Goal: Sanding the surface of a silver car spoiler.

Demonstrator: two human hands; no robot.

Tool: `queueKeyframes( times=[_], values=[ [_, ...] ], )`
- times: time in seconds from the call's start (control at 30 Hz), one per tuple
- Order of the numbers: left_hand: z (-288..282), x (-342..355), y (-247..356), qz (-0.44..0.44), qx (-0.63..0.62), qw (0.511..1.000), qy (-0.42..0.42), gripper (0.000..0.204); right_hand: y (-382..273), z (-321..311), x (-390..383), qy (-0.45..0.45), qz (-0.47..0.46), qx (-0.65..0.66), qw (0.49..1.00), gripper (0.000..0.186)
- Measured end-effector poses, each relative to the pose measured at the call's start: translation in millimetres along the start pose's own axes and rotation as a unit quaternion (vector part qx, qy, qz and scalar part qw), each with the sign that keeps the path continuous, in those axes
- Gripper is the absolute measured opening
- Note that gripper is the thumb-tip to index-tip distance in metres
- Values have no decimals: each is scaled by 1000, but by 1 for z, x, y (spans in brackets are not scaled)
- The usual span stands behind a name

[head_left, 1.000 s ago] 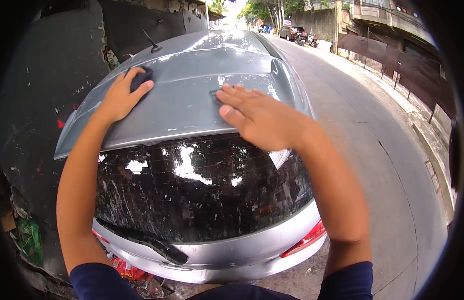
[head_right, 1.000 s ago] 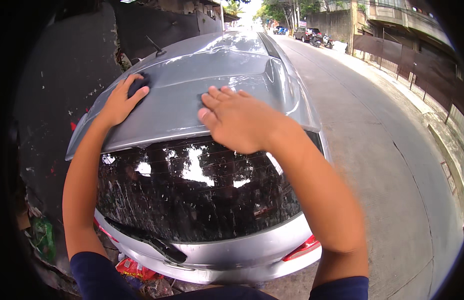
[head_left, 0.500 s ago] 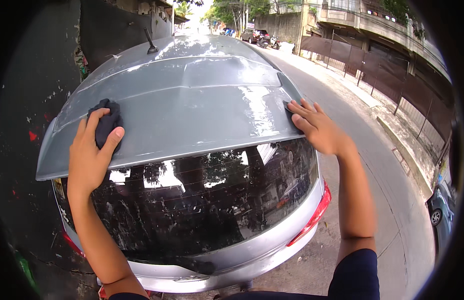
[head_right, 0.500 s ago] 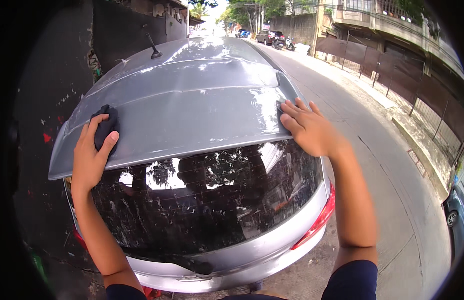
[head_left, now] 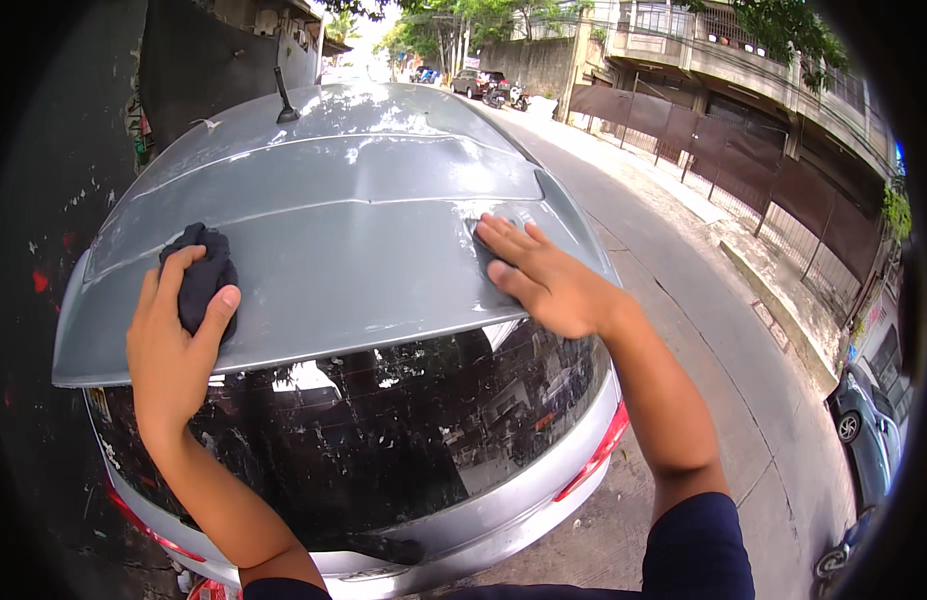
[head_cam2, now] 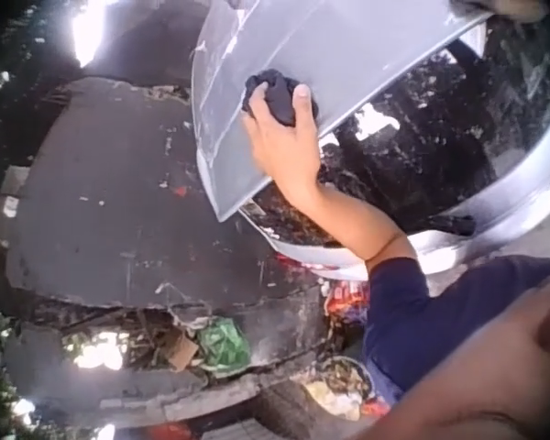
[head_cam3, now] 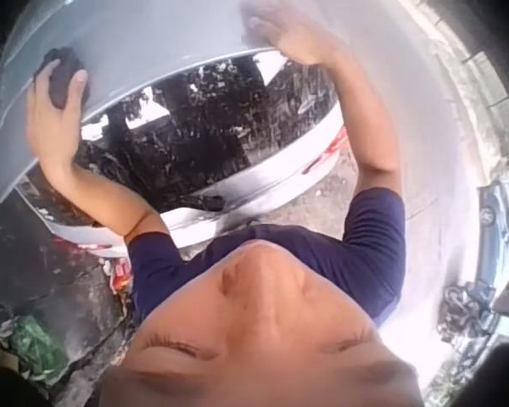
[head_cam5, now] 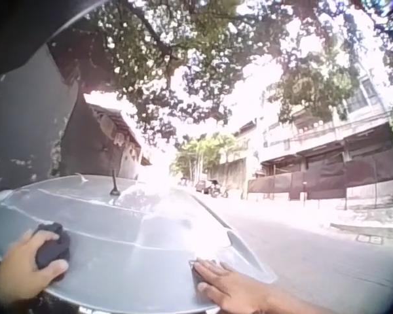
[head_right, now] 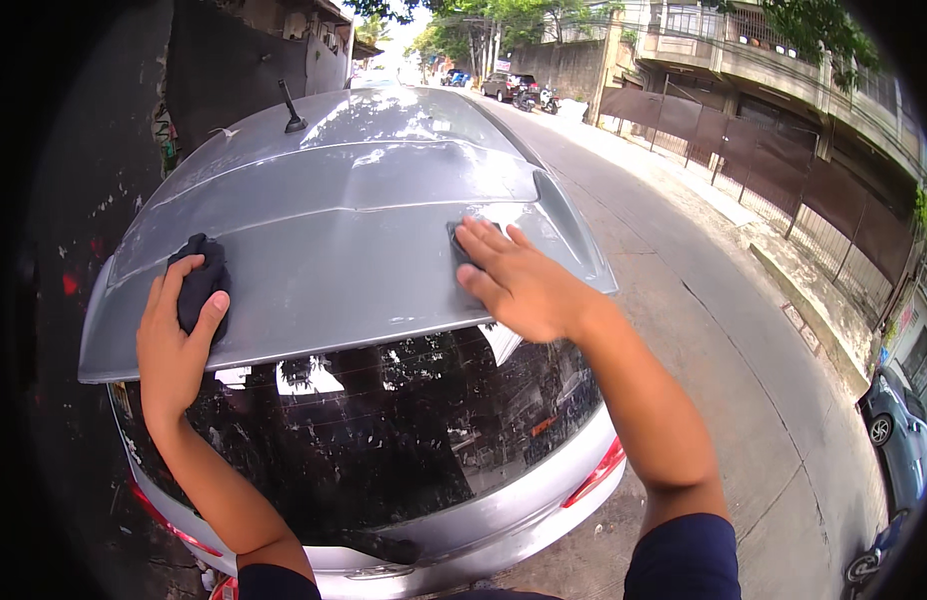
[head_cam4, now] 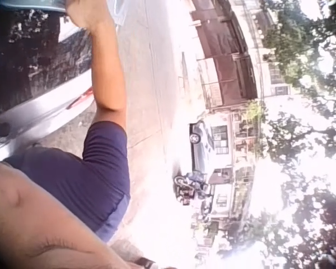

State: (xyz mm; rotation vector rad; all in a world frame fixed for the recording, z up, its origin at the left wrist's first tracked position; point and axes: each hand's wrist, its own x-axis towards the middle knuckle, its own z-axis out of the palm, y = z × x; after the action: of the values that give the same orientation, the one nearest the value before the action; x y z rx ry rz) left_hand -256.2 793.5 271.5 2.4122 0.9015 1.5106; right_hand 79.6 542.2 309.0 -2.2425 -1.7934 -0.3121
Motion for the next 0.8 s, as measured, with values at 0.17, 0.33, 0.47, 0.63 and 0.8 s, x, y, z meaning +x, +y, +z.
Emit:
queueKeyframes(
  times=[0.17,0.33,0.47,0.63,0.8],
  values=[
    [5,3,19,-18,3,1000,-17,51,61,-22,-38,5,145,-17,989,70],
    [-3,-5,2,-21,-22,999,31,48,34,-15,-2,-55,177,-180,966,70],
    [4,-5,11,-6,-11,1000,16,46,51,-24,-35,-27,176,-124,976,70],
    [16,1,3,15,-48,998,36,44,68,-40,3,-90,179,-241,950,72],
    [7,-4,6,19,12,998,51,43,42,-23,-61,-34,138,-112,983,72]
  ],
)
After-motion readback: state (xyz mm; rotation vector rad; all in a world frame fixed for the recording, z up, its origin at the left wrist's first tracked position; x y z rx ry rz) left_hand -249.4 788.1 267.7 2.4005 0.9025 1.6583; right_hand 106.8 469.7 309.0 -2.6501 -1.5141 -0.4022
